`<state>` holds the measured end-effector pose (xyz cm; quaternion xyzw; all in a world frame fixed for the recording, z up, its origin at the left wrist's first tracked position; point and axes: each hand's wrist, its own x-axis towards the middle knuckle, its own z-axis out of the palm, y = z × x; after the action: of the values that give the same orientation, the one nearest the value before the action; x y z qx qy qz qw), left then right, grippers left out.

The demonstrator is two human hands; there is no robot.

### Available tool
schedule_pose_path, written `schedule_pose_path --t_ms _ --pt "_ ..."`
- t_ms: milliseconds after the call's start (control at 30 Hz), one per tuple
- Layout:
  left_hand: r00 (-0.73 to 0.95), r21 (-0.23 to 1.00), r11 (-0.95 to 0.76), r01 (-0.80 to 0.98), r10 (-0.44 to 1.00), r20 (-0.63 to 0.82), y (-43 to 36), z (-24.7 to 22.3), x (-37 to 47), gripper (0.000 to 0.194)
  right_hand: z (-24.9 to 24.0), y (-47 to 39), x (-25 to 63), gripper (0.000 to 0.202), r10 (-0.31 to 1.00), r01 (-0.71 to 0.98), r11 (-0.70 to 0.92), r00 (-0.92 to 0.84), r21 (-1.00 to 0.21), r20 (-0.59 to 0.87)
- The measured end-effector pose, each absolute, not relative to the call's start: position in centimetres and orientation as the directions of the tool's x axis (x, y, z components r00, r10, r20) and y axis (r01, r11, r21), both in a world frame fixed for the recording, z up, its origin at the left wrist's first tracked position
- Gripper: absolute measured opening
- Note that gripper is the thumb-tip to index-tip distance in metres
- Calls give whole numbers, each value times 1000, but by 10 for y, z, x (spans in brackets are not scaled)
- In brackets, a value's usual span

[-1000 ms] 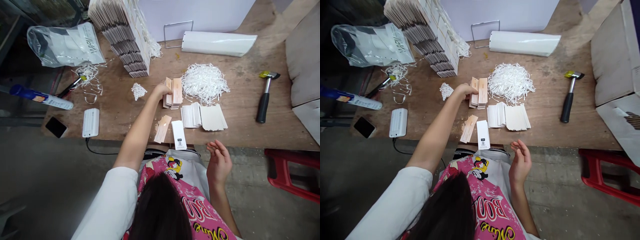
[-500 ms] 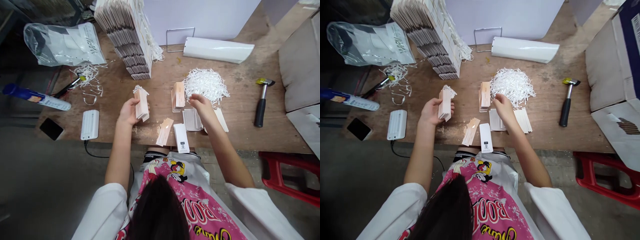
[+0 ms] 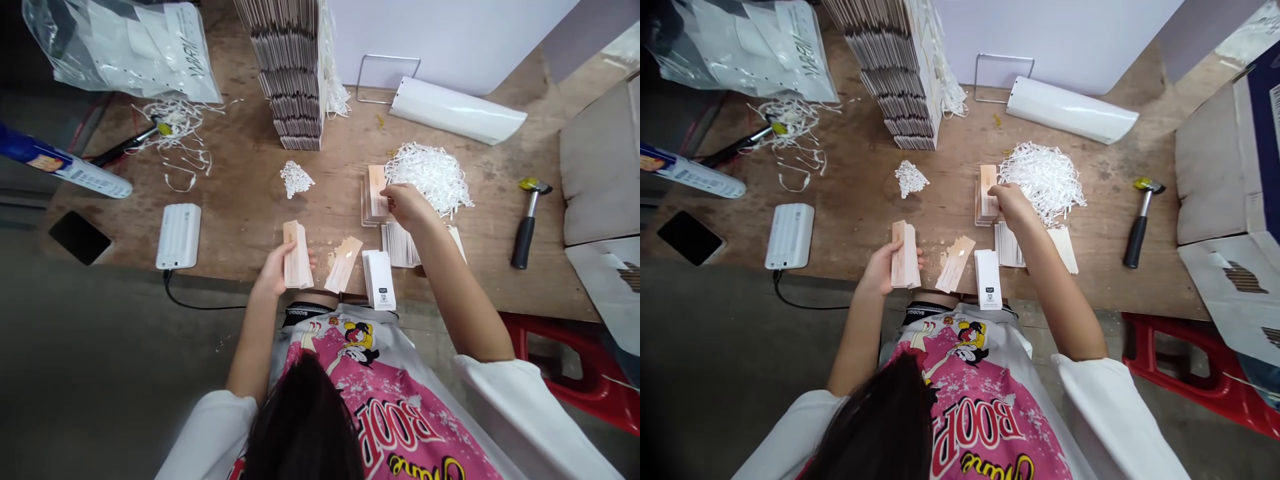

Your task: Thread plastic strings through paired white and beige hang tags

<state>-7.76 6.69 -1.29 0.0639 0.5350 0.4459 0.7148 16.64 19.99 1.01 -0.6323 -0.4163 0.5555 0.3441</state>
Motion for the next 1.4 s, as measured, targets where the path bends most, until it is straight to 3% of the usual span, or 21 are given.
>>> schedule_pose_path --t_ms 200,367,467,600,733,833,967,1100,1233,1400 --pt "-93 768 526 -366 800 -592 65 -24 -53 32 12 193 166 29 923 103 -384 57 -918 -380" --pt "-118 899 437 8 894 -433 68 -34 -38 38 25 168 178 13 939 19 -303 179 -953 -295" --pt "-31 899 432 76 902 -431 68 -35 -26 35 30 142 193 21 913 -116 -269 286 -956 -291" --pt "-13 889 299 346 949 -314 66 -30 -2 35 29 102 213 27 893 -196 -212 358 -957 -272" --pt "-86 788 212 578 976 -200 61 -27 16 39 23 58 227 29 858 -134 -221 445 -966 -258" --pt "-95 675 129 726 992 -88 57 -25 19 46 21 24 227 28 863 17 -270 448 -963 -234" --pt "-45 708 91 701 995 -84 56 -22 16 50 18 -9 211 27 911 244 -328 338 -912 -237" --pt "-53 720 73 690 997 -51 53 -19 15 39 5 -19 189 30 927 404 -346 288 -847 -241" --pt "-112 744 79 663 994 -6 46 -16 13 37 -10 -16 181 30 914 386 -386 279 -838 -293" --pt "-234 860 105 500 972 17 31 -5 10 25 -13 -12 187 29 878 204 -442 295 -873 -376"
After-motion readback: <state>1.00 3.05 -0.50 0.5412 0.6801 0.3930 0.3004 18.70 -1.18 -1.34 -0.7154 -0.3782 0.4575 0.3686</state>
